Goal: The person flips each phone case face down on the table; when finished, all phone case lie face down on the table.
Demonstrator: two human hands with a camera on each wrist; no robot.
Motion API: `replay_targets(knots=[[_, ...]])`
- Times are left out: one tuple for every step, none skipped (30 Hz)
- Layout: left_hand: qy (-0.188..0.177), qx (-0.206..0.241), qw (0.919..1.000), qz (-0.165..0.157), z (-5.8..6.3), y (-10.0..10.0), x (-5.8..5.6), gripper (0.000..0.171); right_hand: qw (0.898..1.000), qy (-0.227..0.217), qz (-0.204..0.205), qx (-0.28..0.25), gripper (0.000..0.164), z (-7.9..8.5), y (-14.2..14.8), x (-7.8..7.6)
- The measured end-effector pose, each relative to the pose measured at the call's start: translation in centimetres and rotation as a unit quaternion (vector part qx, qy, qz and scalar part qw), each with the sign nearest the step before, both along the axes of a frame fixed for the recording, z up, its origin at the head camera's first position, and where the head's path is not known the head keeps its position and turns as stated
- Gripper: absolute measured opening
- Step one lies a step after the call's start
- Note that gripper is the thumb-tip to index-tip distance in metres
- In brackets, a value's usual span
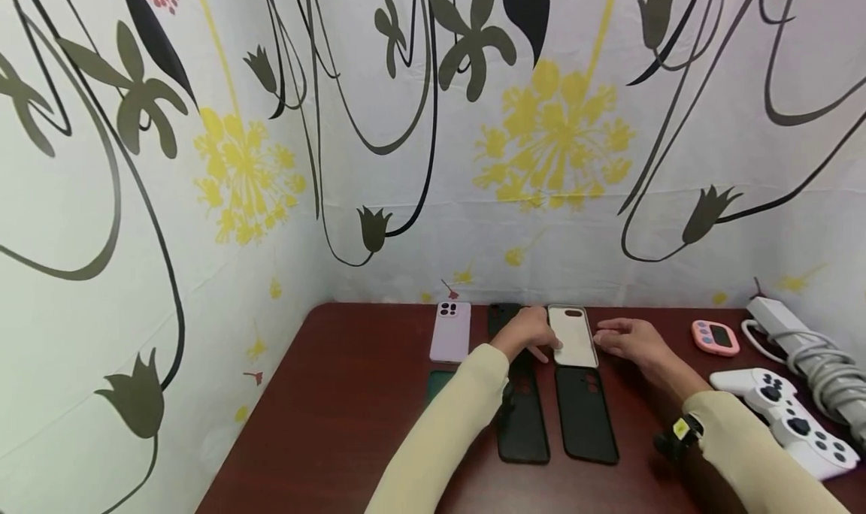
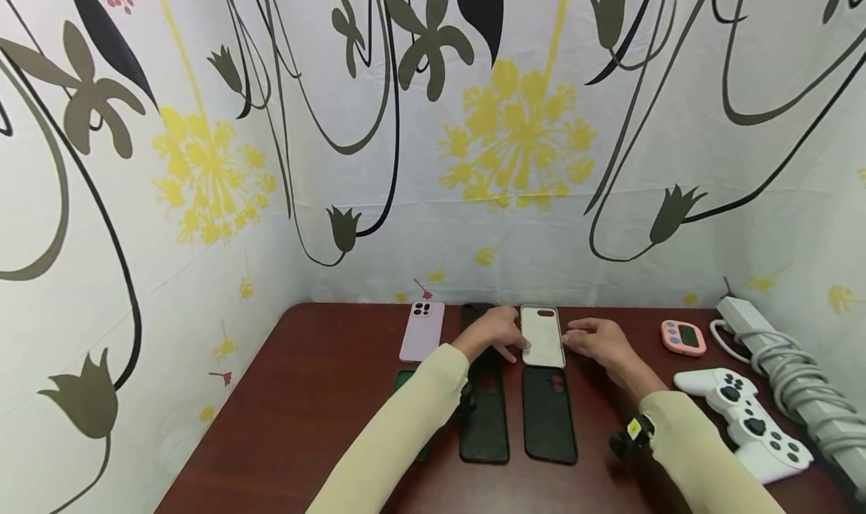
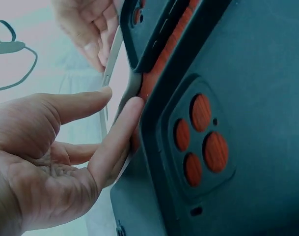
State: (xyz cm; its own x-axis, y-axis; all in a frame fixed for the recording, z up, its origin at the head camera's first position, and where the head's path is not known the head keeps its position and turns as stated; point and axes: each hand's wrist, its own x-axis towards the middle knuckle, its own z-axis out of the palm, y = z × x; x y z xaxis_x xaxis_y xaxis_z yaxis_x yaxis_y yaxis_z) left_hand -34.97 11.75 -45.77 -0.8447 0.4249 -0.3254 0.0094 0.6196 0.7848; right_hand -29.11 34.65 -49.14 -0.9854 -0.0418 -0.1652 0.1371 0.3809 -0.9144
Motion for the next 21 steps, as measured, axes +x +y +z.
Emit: replay_targets(knots=[[0.003, -0.007, 1.0000, 0.001, 0.0, 0.2, 0.0, 0.041, 1.000, -0.001, -0.002, 0.007, 0.062, 0.1, -0.1, -0.1], [0.004, -0.014, 0.9999, 0.002, 0.0, 0.4, 0.0, 0.038, 1.000, -0.004, -0.007, 0.016, 0.062, 0.3, -0.2, -0.3], [0.004, -0.020, 0.9998, 0.004, 0.0, 0.6, 0.1, 0.038, 1.000, -0.006, -0.009, 0.030, 0.062, 0.5, -0.3, -0.4], [0.006, -0.024, 0.9997, 0.008, 0.0, 0.7, 0.1, 0.042, 0.999, -0.009, -0.014, 0.041, 0.062, 0.6, -0.4, -0.5], [0.008, -0.030, 0.9994, 0.011, 0.0, 0.9, 0.2, 0.047, 0.998, -0.010, -0.016, 0.056, 0.062, 0.7, -0.5, -0.7], [0.014, -0.042, 0.9990, 0.012, 0.1, 1.0, 0.2, 0.051, 0.997, -0.013, -0.019, 0.071, 0.062, 0.9, -0.5, -0.8], [0.027, -0.063, 0.9976, 0.009, 0.1, 1.2, 0.2, 0.055, 0.996, -0.014, -0.021, 0.084, 0.061, 0.9, -0.5, -0.9], [0.039, -0.080, 0.9960, 0.007, 0.1, 1.4, 0.2, 0.057, 0.995, -0.016, -0.025, 0.097, 0.060, 1.0, -0.5, -1.0], [0.048, -0.095, 0.9943, 0.006, 0.0, 1.5, 0.3, 0.059, 0.994, -0.017, -0.028, 0.106, 0.059, 1.1, -0.5, -1.0], [0.060, -0.113, 0.9917, 0.003, -0.1, 1.6, 0.2, 0.060, 0.993, -0.016, -0.031, 0.116, 0.057, 1.1, -0.5, -1.1], [0.068, -0.130, 0.9892, 0.000, -0.2, 1.8, 0.2, 0.059, 0.991, -0.014, -0.031, 0.127, 0.056, 1.2, -0.5, -1.0], [0.078, -0.149, 0.9857, -0.003, -0.2, 1.9, 0.1, 0.056, 0.991, -0.013, -0.032, 0.131, 0.055, 1.2, -0.5, -1.0], [0.083, -0.164, 0.9830, -0.004, -0.3, 2.0, 0.1, 0.054, 0.990, -0.009, -0.029, 0.141, 0.054, 1.2, -0.6, -0.9], [0.078, -0.163, 0.9836, 0.001, -0.4, 2.1, 0.0, 0.055, 0.988, -0.005, -0.029, 0.150, 0.053, 1.2, -0.7, -0.8], [0.074, -0.168, 0.9830, 0.003, -0.5, 2.3, 0.0, 0.054, 0.987, -0.001, -0.027, 0.156, 0.052, 1.2, -0.7, -0.8], [0.072, -0.171, 0.9826, 0.004, -0.5, 2.4, -0.1, 0.055, 0.986, 0.005, -0.026, 0.164, 0.051, 1.2, -0.8, -0.7], [0.067, -0.172, 0.9827, 0.005, -0.5, 2.5, -0.2, 0.052, 0.986, 0.010, -0.023, 0.166, 0.050, 1.2, -0.9, -0.7], [0.066, -0.176, 0.9822, 0.005, -0.5, 2.5, -0.2, 0.048, 0.985, 0.014, -0.022, 0.168, 0.050, 1.2, -1.0, -0.6], [0.064, -0.176, 0.9823, 0.007, -0.5, 2.5, -0.2, 0.044, 0.985, 0.018, -0.022, 0.171, 0.049, 1.1, -1.1, -0.6], [0.062, -0.174, 0.9827, 0.004, -0.5, 2.5, -0.2, 0.042, 0.985, 0.020, -0.023, 0.168, 0.048, 1.1, -1.2, -0.6], [0.064, -0.173, 0.9828, 0.001, -0.4, 2.5, -0.2, 0.035, 0.986, 0.022, -0.025, 0.165, 0.047, 1.1, -1.3, -0.5]])
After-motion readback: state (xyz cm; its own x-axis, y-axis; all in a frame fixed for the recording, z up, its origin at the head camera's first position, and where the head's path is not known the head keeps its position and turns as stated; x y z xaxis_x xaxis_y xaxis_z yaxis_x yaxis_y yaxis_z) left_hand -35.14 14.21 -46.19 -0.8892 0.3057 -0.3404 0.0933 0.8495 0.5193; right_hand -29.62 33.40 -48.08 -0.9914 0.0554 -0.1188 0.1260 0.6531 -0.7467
